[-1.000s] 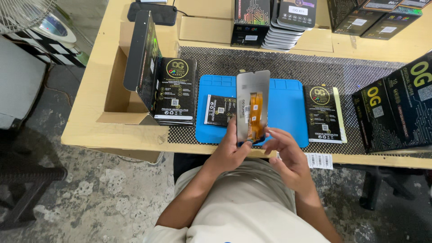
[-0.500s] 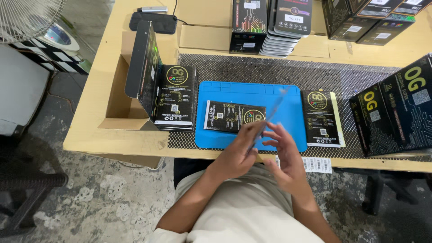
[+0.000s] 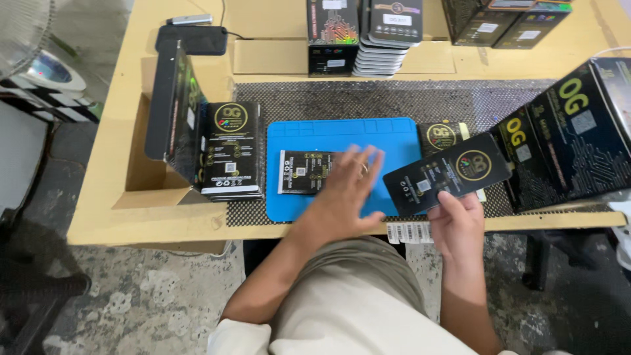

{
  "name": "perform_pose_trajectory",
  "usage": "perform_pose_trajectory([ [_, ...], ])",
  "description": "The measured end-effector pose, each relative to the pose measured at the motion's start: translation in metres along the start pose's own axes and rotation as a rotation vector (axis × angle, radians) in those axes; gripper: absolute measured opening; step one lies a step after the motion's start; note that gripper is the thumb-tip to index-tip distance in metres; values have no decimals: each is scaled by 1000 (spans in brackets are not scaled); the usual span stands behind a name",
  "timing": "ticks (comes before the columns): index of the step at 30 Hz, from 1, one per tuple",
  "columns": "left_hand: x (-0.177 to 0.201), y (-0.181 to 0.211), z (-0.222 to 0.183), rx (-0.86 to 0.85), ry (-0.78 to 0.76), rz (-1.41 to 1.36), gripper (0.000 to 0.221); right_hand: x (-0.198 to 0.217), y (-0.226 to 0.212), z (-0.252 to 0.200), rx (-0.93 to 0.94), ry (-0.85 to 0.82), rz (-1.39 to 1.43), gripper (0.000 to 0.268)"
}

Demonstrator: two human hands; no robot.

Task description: The person picks up several smartphone screen components from a workspace, turning them over to view the front, back, and connecting cables.

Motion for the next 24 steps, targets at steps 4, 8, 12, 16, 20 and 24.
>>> perform_pose_trajectory([
  [4, 37, -7, 12, 315, -297, 193, 104, -4, -22, 4, -3, 53, 69, 17],
  [8, 26, -29, 3, 434, -305, 210, 114, -27, -49, -3, -12, 64, 72, 16],
  [12, 34, -17, 4, 308, -135, 189, 114, -7, -46, 10, 33, -15, -14, 15],
  [16, 40, -4, 9, 200, -9, 178, 108, 2, -31, 15, 81, -41, -18, 9],
  [20, 35, 4, 11, 153, 5, 158, 103, 6, -16, 15, 100, -69, 27, 14],
  [24, 31, 9, 13, 129, 11, 136, 93, 17, -3, 26, 100, -63, -2, 16],
])
Point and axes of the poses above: each hand's wrist, its own z-axis towards the middle knuckle, its own x-axis out of the back of the hand, y = z × x, the point moved 2 cm from there along z, towards the middle knuckle, and after that the axes turned 11 degrees about y, right-handed, at the moved point
